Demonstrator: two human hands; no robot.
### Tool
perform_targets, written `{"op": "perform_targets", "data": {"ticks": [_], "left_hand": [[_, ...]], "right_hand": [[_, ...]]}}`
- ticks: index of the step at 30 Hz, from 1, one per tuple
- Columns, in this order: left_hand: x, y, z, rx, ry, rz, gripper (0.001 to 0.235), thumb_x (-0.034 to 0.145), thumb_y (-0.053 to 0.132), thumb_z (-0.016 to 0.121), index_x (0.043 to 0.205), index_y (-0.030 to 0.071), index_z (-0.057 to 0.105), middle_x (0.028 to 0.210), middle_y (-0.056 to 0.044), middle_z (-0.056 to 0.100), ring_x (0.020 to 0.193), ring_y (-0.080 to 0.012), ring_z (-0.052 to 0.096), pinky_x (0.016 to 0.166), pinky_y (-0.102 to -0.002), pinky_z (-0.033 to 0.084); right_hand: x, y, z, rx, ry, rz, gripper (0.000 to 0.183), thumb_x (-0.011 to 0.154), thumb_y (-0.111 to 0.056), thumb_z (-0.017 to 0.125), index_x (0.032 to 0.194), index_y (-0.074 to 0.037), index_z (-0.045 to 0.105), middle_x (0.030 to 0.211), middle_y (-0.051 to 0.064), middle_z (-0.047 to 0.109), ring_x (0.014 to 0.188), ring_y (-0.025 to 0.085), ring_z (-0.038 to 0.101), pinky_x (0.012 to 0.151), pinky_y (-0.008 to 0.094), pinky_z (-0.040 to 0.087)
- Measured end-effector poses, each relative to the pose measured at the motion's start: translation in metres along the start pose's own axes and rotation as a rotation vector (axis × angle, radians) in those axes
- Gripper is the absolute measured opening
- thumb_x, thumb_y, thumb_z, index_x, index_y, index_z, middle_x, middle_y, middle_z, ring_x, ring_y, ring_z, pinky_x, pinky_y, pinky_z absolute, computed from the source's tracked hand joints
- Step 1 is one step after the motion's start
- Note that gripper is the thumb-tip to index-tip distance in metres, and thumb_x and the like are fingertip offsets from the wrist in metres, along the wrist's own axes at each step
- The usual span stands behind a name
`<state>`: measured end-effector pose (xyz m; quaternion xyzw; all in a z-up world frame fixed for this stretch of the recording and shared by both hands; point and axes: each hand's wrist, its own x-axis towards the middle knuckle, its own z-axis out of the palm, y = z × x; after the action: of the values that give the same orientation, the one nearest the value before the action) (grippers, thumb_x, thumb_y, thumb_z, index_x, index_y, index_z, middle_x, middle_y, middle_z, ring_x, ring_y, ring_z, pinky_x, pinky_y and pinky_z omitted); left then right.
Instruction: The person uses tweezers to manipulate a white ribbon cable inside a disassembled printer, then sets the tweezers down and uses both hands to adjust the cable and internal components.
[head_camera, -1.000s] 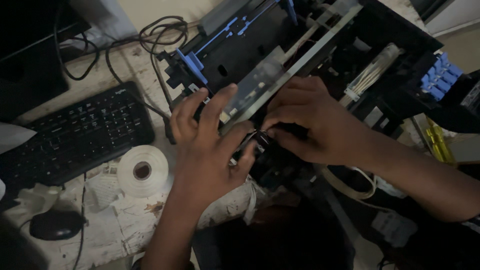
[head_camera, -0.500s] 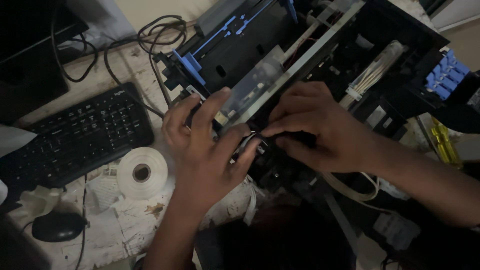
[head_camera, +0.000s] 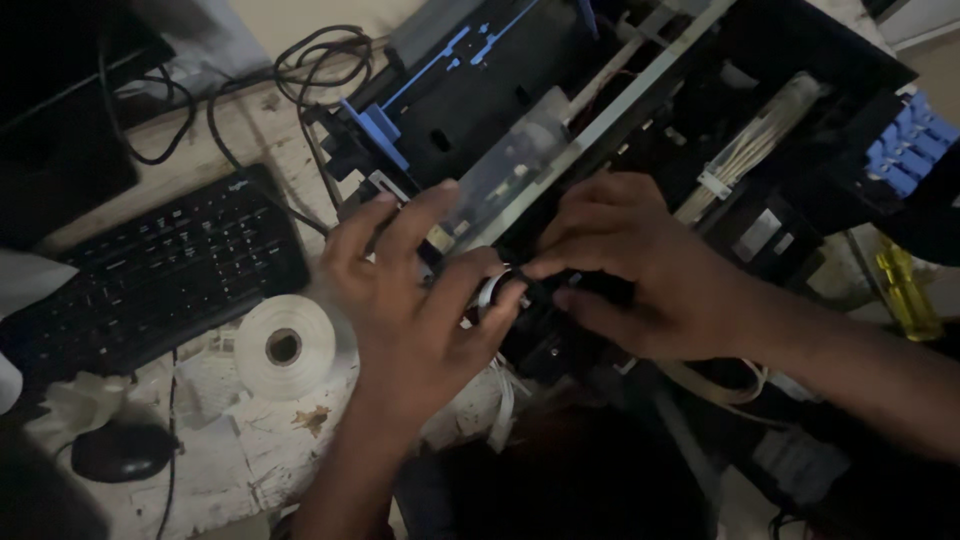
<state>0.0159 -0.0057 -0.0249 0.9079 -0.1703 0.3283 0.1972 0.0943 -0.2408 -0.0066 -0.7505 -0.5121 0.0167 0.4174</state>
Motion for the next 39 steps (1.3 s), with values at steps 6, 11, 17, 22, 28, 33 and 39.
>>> {"op": "perform_targets", "data": {"ticks": [6, 11, 17, 22, 28, 33, 39], "left_hand": [[0.0004, 0.0004, 0.0004, 0.027, -0.017, -0.015, 0.031, 0.089, 0.037, 0.092, 0.101, 0.018, 0.071, 0.151, -0.007, 0.05, 0.145, -0.0337, 0.029, 0.12, -0.048, 0.026], [-0.0014, -0.0005, 0.0004, 0.027, -0.032, -0.011, 0.032, 0.088, 0.037, 0.093, 0.101, 0.017, 0.071, 0.15, -0.008, 0.051, 0.144, -0.0334, 0.029, 0.12, -0.049, 0.026], [-0.0019, -0.0005, 0.0025, 0.006, -0.006, -0.017, 0.033, 0.09, 0.039, 0.093, 0.1, 0.017, 0.071, 0.15, -0.007, 0.051, 0.144, -0.032, 0.029, 0.12, -0.048, 0.026], [-0.0009, -0.001, 0.002, 0.024, -0.018, -0.014, 0.031, 0.089, 0.038, 0.09, 0.1, 0.017, 0.071, 0.149, -0.009, 0.051, 0.143, -0.0333, 0.029, 0.119, -0.048, 0.026], [0.0005, 0.0017, 0.0028, 0.024, -0.018, -0.03, 0.027, 0.089, 0.035, 0.088, 0.099, 0.016, 0.071, 0.146, -0.011, 0.052, 0.141, -0.034, 0.029, 0.117, -0.049, 0.025], [0.0003, 0.0024, 0.0048, 0.043, -0.02, -0.045, 0.028, 0.094, 0.038, 0.085, 0.097, 0.015, 0.07, 0.146, -0.012, 0.053, 0.142, -0.0337, 0.029, 0.119, -0.049, 0.025], [-0.0012, 0.0026, 0.0089, 0.045, -0.01, -0.055, 0.029, 0.095, 0.041, 0.083, 0.096, 0.015, 0.069, 0.147, -0.012, 0.051, 0.143, -0.0329, 0.028, 0.121, -0.049, 0.025]], "right_hand": [[-0.0039, 0.0031, -0.0011, 0.079, 0.029, 0.001, 0.031, 0.096, -0.011, 0.074, 0.125, -0.018, 0.067, 0.113, 0.003, 0.066, 0.118, 0.021, 0.059, 0.111, 0.046, 0.038], [-0.0017, 0.0043, -0.0016, 0.117, 0.044, 0.053, 0.022, 0.093, -0.007, 0.075, 0.112, -0.017, 0.073, 0.108, 0.002, 0.067, 0.113, 0.023, 0.06, 0.099, 0.04, 0.05], [0.0015, 0.0024, -0.0016, 0.081, 0.018, 0.063, 0.022, 0.088, -0.007, 0.075, 0.109, -0.015, 0.073, 0.106, 0.002, 0.068, 0.111, 0.023, 0.06, 0.099, 0.041, 0.048], [0.0003, 0.0015, -0.0048, 0.05, 0.009, 0.009, 0.025, 0.089, -0.008, 0.076, 0.113, -0.013, 0.072, 0.114, 0.006, 0.066, 0.117, 0.027, 0.056, 0.103, 0.045, 0.044], [0.0005, 0.0048, -0.0024, 0.17, 0.016, 0.076, 0.024, 0.09, -0.007, 0.077, 0.113, -0.013, 0.072, 0.11, 0.003, 0.067, 0.111, 0.022, 0.059, 0.094, 0.039, 0.052], [-0.0001, 0.0044, -0.002, 0.174, 0.05, 0.065, 0.022, 0.091, -0.01, 0.079, 0.111, -0.012, 0.07, 0.107, 0.003, 0.066, 0.11, 0.021, 0.059, 0.096, 0.039, 0.048], [0.0007, 0.0079, -0.0042, 0.179, 0.022, 0.026, 0.019, 0.094, -0.014, 0.076, 0.112, -0.011, 0.07, 0.104, 0.002, 0.065, 0.1, 0.02, 0.057, 0.093, 0.037, 0.048]]}}
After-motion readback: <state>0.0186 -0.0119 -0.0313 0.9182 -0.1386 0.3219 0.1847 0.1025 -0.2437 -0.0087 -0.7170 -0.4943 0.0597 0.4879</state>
